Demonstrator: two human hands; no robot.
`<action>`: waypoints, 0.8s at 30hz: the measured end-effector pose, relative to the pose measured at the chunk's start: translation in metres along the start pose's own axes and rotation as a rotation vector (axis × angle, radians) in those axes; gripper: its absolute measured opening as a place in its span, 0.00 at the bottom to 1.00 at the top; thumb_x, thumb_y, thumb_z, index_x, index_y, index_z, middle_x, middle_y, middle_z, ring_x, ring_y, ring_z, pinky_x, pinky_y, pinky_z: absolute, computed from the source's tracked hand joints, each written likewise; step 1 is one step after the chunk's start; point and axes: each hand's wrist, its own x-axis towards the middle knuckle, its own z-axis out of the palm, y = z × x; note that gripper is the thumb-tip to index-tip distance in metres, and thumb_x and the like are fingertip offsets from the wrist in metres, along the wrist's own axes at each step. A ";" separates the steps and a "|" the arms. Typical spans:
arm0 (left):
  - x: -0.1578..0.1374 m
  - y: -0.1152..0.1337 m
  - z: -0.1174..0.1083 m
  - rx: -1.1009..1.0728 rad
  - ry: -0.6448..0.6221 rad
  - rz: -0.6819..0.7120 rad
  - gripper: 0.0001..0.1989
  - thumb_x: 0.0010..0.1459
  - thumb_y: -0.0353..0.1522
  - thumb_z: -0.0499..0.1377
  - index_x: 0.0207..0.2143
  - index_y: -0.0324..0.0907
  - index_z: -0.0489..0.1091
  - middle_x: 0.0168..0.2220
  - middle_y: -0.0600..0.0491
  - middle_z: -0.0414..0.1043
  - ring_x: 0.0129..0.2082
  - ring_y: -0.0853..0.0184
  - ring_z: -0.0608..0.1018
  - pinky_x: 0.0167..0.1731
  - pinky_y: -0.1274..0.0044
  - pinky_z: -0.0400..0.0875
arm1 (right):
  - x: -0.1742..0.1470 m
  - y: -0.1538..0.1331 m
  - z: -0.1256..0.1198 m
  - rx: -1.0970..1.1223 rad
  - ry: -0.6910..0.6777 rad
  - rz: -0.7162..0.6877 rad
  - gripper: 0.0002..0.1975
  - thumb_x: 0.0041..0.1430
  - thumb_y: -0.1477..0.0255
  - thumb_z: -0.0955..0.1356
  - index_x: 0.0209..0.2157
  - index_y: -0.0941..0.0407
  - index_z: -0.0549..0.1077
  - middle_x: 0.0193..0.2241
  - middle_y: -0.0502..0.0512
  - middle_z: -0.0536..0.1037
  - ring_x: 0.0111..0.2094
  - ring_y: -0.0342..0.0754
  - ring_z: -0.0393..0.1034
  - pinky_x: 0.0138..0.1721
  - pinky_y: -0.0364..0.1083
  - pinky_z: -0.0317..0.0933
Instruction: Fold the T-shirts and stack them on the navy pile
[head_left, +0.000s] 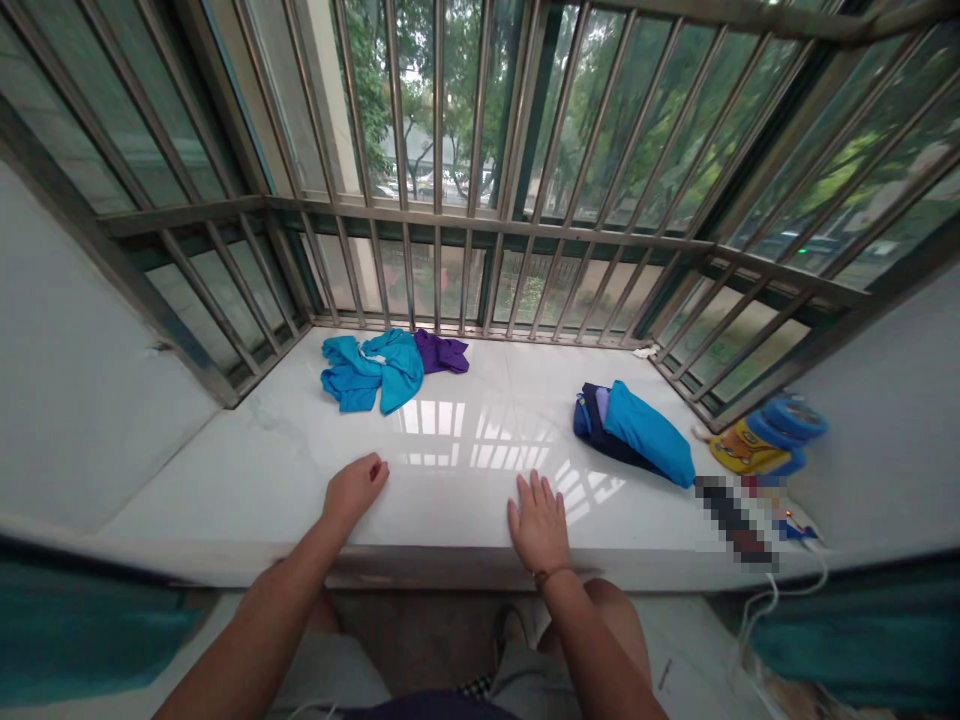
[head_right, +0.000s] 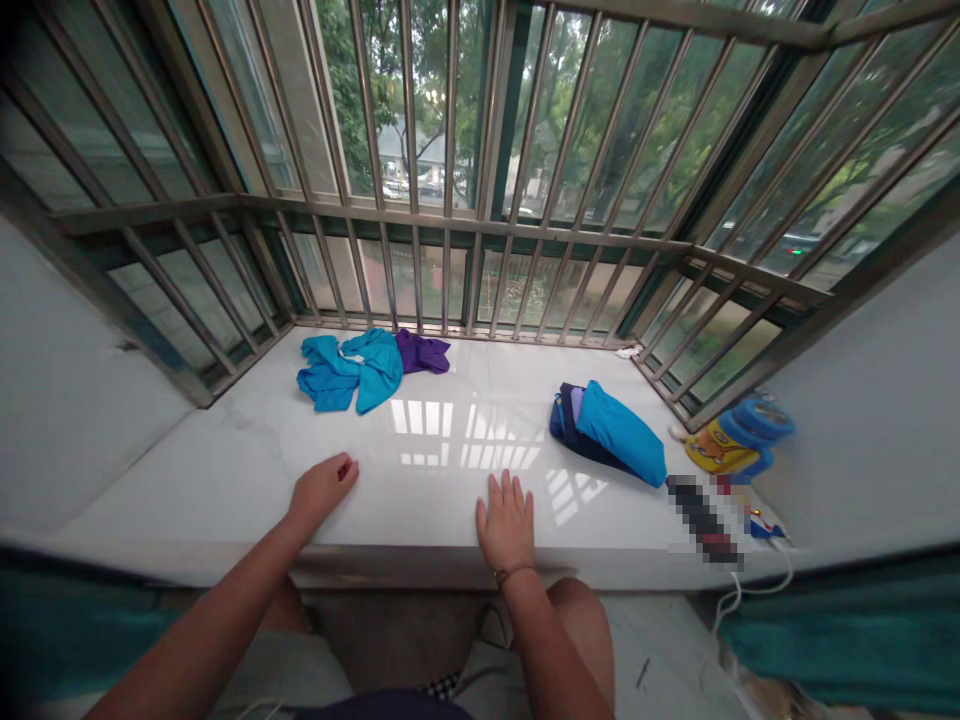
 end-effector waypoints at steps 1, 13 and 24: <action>0.003 0.001 -0.001 -0.016 -0.005 -0.024 0.18 0.72 0.44 0.50 0.33 0.47 0.71 0.33 0.52 0.78 0.34 0.62 0.78 0.31 0.73 0.56 | 0.000 0.000 0.001 0.022 0.008 0.000 0.30 0.74 0.62 0.61 0.72 0.54 0.69 0.76 0.66 0.60 0.76 0.67 0.53 0.74 0.69 0.45; 0.128 0.060 -0.013 0.052 0.015 0.107 0.26 0.71 0.37 0.51 0.65 0.32 0.69 0.65 0.32 0.73 0.64 0.49 0.76 0.58 0.68 0.71 | 0.001 0.002 -0.008 0.174 0.002 0.018 0.31 0.73 0.58 0.64 0.72 0.53 0.68 0.76 0.65 0.59 0.77 0.64 0.51 0.77 0.66 0.38; 0.045 0.090 -0.003 0.085 -0.179 0.208 0.19 0.73 0.39 0.52 0.56 0.51 0.79 0.51 0.45 0.85 0.49 0.52 0.84 0.45 0.70 0.70 | 0.001 0.005 -0.005 0.144 0.008 0.018 0.31 0.74 0.59 0.63 0.73 0.55 0.67 0.76 0.65 0.59 0.77 0.62 0.50 0.77 0.64 0.36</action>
